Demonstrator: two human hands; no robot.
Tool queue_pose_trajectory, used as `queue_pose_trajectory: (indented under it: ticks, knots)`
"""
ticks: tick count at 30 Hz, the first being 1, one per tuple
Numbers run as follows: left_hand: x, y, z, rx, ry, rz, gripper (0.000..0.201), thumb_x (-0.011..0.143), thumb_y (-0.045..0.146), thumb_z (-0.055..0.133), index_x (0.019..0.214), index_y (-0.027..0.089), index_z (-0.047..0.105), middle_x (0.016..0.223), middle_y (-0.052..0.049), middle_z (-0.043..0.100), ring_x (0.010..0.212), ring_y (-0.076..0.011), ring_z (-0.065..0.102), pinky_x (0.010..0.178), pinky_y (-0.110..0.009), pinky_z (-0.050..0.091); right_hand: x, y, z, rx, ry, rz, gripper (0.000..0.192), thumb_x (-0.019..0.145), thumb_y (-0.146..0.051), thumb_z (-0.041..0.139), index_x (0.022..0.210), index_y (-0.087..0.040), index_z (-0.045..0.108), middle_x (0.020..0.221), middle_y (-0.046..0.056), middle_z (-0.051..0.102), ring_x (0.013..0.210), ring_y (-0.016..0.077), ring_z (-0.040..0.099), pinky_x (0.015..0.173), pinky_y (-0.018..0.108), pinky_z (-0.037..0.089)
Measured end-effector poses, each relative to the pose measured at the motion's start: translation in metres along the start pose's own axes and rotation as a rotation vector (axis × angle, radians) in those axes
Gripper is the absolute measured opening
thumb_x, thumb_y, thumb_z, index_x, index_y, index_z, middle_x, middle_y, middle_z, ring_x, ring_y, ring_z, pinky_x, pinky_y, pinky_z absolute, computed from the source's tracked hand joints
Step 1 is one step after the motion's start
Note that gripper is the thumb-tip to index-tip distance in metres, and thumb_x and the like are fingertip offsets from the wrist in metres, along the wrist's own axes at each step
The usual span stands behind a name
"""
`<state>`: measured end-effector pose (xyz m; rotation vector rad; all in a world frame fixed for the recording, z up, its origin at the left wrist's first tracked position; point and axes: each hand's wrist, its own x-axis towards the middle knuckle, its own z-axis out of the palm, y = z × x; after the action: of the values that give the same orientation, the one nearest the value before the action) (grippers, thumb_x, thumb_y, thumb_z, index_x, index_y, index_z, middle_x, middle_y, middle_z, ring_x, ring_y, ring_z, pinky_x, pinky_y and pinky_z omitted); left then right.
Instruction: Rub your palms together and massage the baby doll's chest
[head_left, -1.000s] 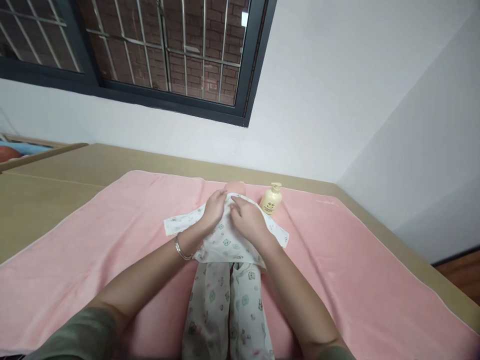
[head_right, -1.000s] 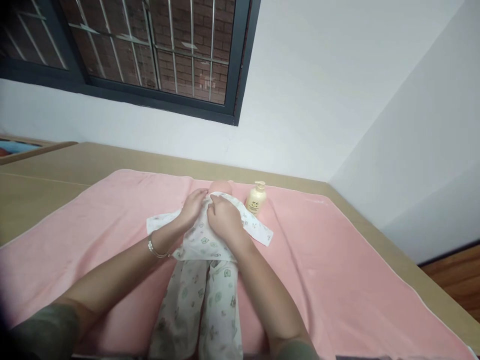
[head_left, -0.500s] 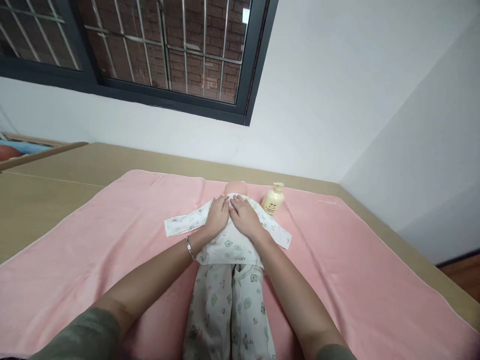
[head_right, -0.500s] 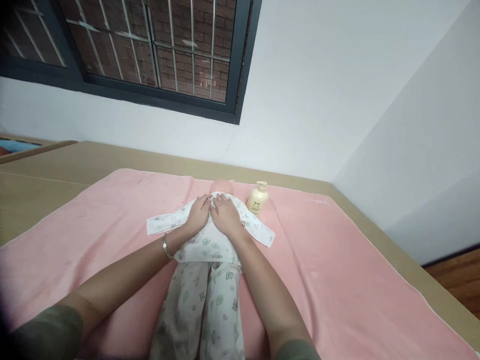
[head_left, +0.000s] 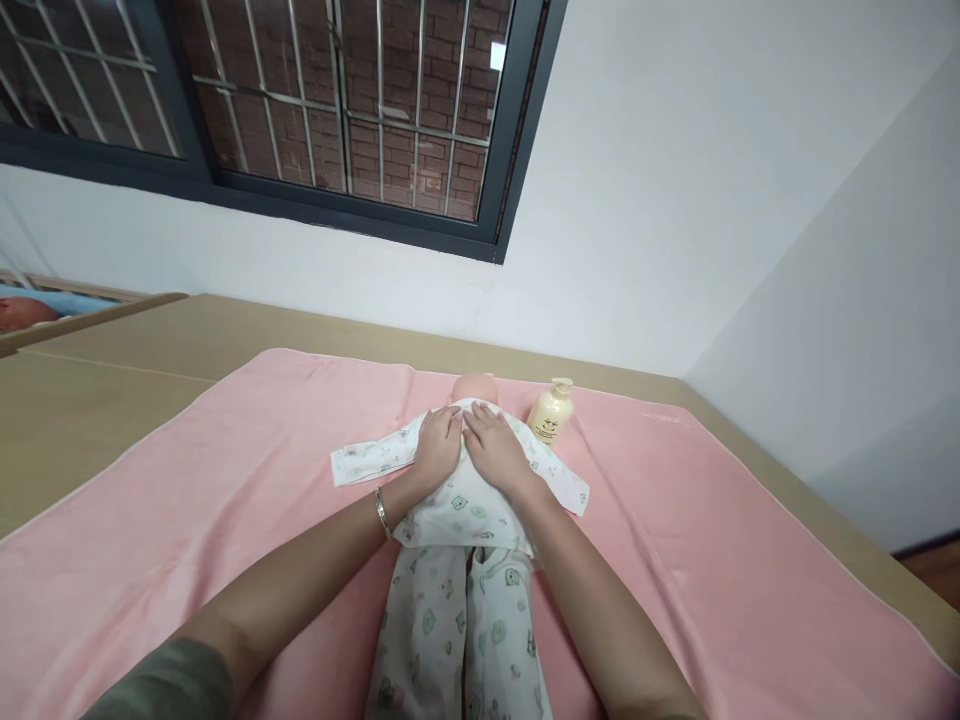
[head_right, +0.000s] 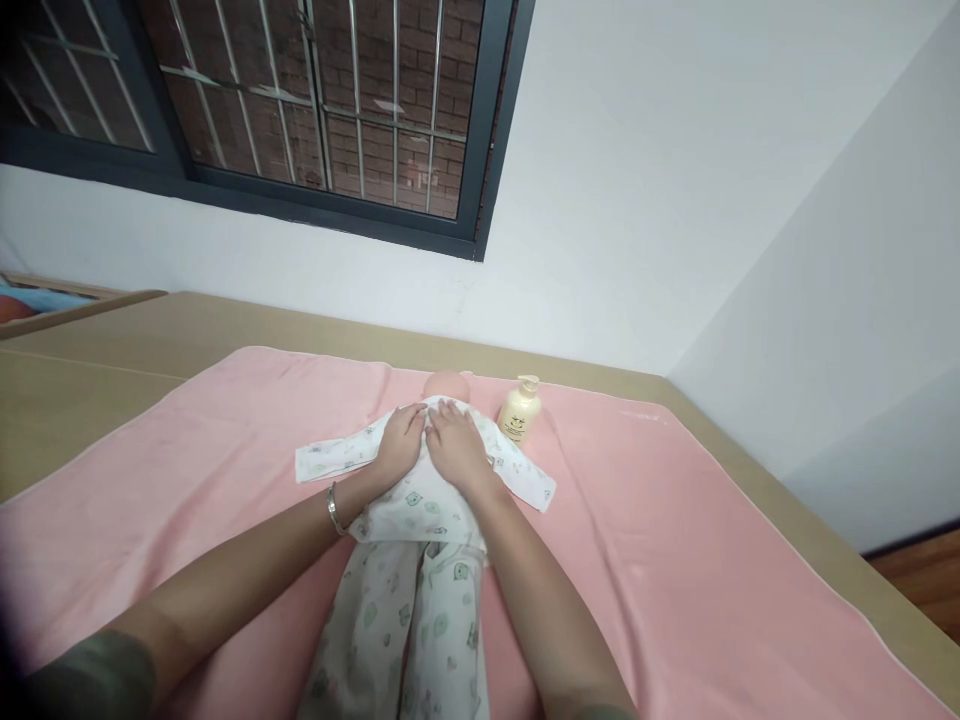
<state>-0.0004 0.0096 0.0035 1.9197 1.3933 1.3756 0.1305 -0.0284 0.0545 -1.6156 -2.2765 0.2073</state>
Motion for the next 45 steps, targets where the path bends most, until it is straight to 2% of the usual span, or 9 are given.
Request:
queue_pose_trajectory:
  ticks: [5, 8, 13, 18, 22, 30, 34, 39, 45]
  knots:
    - [-0.002, 0.002, 0.001, 0.011, 0.013, -0.004, 0.034, 0.098, 0.028, 0.039, 0.112, 0.017, 0.069, 0.119, -0.013, 0.073, 0.117, -0.0276, 0.063, 0.112, -0.047, 0.041, 0.000, 0.002, -0.002, -0.070, 0.054, 0.245, 0.061, 0.105, -0.039, 0.033, 0.153, -0.001, 0.040, 0.158, 0.026, 0.040, 0.150, 0.0326, 0.036, 0.122, 0.047, 0.027]
    - [-0.001, 0.000, 0.000, 0.013, -0.001, 0.003, 0.034, 0.099, 0.027, 0.039, 0.111, 0.018, 0.069, 0.119, -0.012, 0.073, 0.117, -0.0270, 0.064, 0.111, -0.045, 0.043, -0.006, -0.012, 0.002, -0.170, 0.074, 0.167, 0.057, 0.104, -0.029, 0.033, 0.151, 0.003, 0.041, 0.156, 0.028, 0.042, 0.149, 0.0339, 0.037, 0.123, 0.047, 0.026]
    - [0.000, -0.001, 0.001, 0.056, -0.018, 0.048, 0.037, 0.100, 0.026, 0.035, 0.112, 0.018, 0.068, 0.121, -0.012, 0.073, 0.117, -0.0259, 0.064, 0.112, -0.045, 0.042, -0.003, -0.009, 0.003, -0.088, 0.029, -0.062, 0.051, 0.101, -0.020, 0.035, 0.149, -0.011, 0.049, 0.160, 0.015, 0.043, 0.152, 0.0268, 0.033, 0.125, 0.044, 0.021]
    - [-0.009, 0.011, 0.004, 0.319, -0.039, 0.051, 0.039, 0.099, 0.024, 0.037, 0.127, 0.014, 0.063, 0.137, -0.015, 0.065, 0.131, -0.0283, 0.056, 0.118, -0.050, 0.035, 0.007, 0.019, -0.002, 0.043, 0.039, 0.151, 0.052, 0.105, -0.033, 0.034, 0.152, -0.013, 0.046, 0.161, 0.013, 0.040, 0.152, 0.0264, 0.033, 0.124, 0.043, 0.023]
    - [-0.014, 0.021, 0.003, 0.500, -0.098, 0.067, 0.045, 0.098, 0.027, 0.041, 0.136, 0.009, 0.057, 0.147, -0.019, 0.056, 0.140, -0.0326, 0.048, 0.121, -0.051, 0.028, 0.006, 0.018, -0.005, -0.031, 0.023, 0.254, 0.056, 0.106, -0.034, 0.029, 0.153, -0.008, 0.043, 0.157, 0.021, 0.044, 0.150, 0.0296, 0.036, 0.123, 0.046, 0.024]
    - [0.018, 0.020, -0.015, 0.432, -0.322, -0.047, 0.041, 0.097, 0.025, 0.036, 0.121, 0.008, 0.065, 0.127, -0.017, 0.069, 0.122, -0.0286, 0.061, 0.108, -0.039, 0.042, -0.013, -0.026, 0.000, -0.227, 0.018, 0.241, 0.055, 0.103, -0.028, 0.035, 0.150, -0.001, 0.045, 0.153, 0.028, 0.046, 0.146, 0.0341, 0.040, 0.119, 0.047, 0.027]
    - [0.004, 0.029, -0.010, 0.567, -0.281, 0.040, 0.043, 0.098, 0.024, 0.035, 0.125, 0.005, 0.062, 0.127, -0.020, 0.068, 0.122, -0.0316, 0.060, 0.108, -0.043, 0.041, -0.006, -0.013, 0.000, -0.100, 0.050, 0.256, 0.052, 0.104, -0.029, 0.032, 0.148, -0.007, 0.051, 0.153, 0.022, 0.050, 0.146, 0.0303, 0.042, 0.118, 0.042, 0.030]
    - [-0.026, 0.041, 0.003, 0.645, -0.163, 0.130, 0.049, 0.099, 0.025, 0.038, 0.141, 0.004, 0.052, 0.147, -0.024, 0.054, 0.139, -0.0372, 0.047, 0.114, -0.050, 0.034, 0.007, 0.013, -0.006, 0.039, 0.084, 0.247, 0.048, 0.104, -0.028, 0.030, 0.141, -0.013, 0.058, 0.147, 0.014, 0.058, 0.141, 0.0237, 0.048, 0.118, 0.037, 0.030]
    - [-0.004, 0.028, -0.009, 0.538, -0.248, 0.049, 0.046, 0.100, 0.027, 0.035, 0.136, 0.007, 0.056, 0.138, -0.021, 0.062, 0.131, -0.0315, 0.055, 0.111, -0.044, 0.039, -0.002, -0.007, 0.002, -0.108, 0.091, 0.241, 0.051, 0.104, -0.027, 0.029, 0.144, -0.007, 0.053, 0.147, 0.022, 0.056, 0.141, 0.0296, 0.047, 0.117, 0.044, 0.029]
